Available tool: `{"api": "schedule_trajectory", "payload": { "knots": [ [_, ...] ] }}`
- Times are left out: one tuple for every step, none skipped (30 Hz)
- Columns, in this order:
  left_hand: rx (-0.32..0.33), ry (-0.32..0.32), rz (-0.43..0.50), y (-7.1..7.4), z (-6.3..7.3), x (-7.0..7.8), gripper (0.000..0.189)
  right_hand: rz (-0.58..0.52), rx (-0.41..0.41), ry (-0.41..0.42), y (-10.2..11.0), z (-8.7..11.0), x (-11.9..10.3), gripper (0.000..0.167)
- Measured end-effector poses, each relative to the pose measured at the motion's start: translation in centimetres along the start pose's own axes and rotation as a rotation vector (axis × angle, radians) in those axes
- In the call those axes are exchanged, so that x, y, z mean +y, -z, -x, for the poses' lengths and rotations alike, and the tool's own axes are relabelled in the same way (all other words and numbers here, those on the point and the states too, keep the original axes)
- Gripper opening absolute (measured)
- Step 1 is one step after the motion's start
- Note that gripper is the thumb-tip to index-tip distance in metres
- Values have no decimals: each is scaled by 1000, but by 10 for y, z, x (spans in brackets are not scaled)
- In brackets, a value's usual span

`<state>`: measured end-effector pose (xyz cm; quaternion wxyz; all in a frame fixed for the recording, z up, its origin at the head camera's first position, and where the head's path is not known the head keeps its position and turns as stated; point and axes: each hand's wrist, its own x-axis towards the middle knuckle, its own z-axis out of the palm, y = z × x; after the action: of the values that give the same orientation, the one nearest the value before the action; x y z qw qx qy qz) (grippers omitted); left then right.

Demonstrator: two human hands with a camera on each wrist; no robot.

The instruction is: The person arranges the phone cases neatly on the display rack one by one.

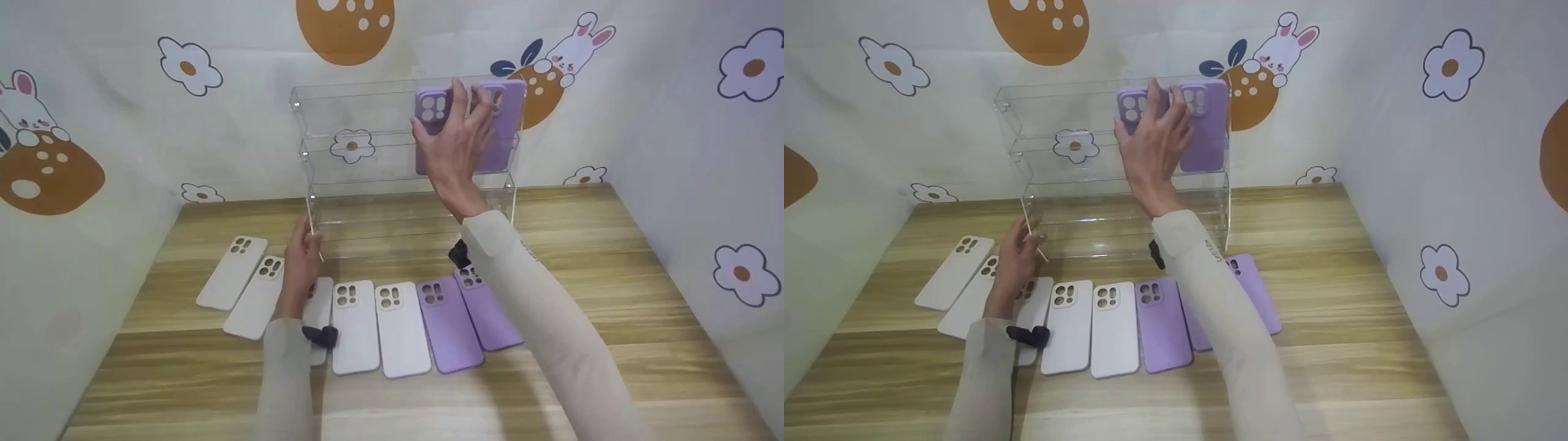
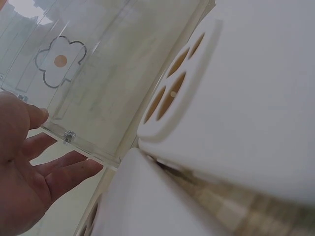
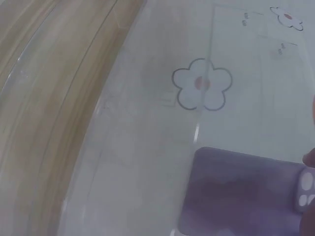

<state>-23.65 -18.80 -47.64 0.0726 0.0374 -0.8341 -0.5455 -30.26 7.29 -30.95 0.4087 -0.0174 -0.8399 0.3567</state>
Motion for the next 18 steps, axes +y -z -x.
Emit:
{"api": "schedule_trajectory", "payload": {
  "knots": [
    [-4, 5, -5, 0, 0, 0, 52, -2, 0, 12, 3, 0, -1, 81],
    [-4, 9, -3, 0, -1, 0, 53, -8, -3, 25, 7, 0, -2, 80],
    [-4, 12, -2, -1, -1, 0, 53, -15, -6, 38, 10, 0, -2, 79],
    [-2, 16, -1, -1, -1, 0, 53, -25, -13, 51, 14, 1, -3, 78],
    [2, 19, 1, -1, -1, 0, 53, -38, -22, 62, 17, 2, -3, 76],
    [5, 20, 3, -1, -2, 0, 53, -50, -31, 72, 21, 3, -3, 75],
    [10, 19, 5, -1, -2, 0, 53, -66, -42, 79, 25, 4, -3, 73],
    [15, 16, 7, -2, -1, 0, 53, -82, -52, 85, 29, 6, -2, 72],
    [17, 13, 5, -2, -1, 0, 53, -98, -61, 90, 33, 8, -1, 72],
    [17, 10, 5, -2, -1, 0, 53, -115, -73, 96, 37, 9, 1, 71],
    [18, 5, 6, -3, -1, 0, 52, -127, -83, 101, 41, 11, 2, 71],
    [18, 3, 9, -3, -1, -1, 52, -137, -89, 106, 46, 13, 4, 71],
    [16, 3, 9, -3, 0, 0, 52, -150, -96, 110, 51, 15, 6, 71],
    [13, 3, 9, -3, 0, 0, 52, -162, -105, 113, 56, 17, 9, 71],
    [9, 6, 9, -2, -1, 0, 51, -173, -115, 112, 61, 18, 11, 71],
    [8, 8, 5, -2, -1, 0, 51, -185, -127, 107, 66, 19, 13, 71],
    [6, 9, 3, -2, -2, 0, 51, -201, -137, 96, 71, 21, 15, 71],
    [4, 15, 1, -1, -2, 1, 51, -223, -152, 80, 76, 22, 17, 71]
  ]
}}
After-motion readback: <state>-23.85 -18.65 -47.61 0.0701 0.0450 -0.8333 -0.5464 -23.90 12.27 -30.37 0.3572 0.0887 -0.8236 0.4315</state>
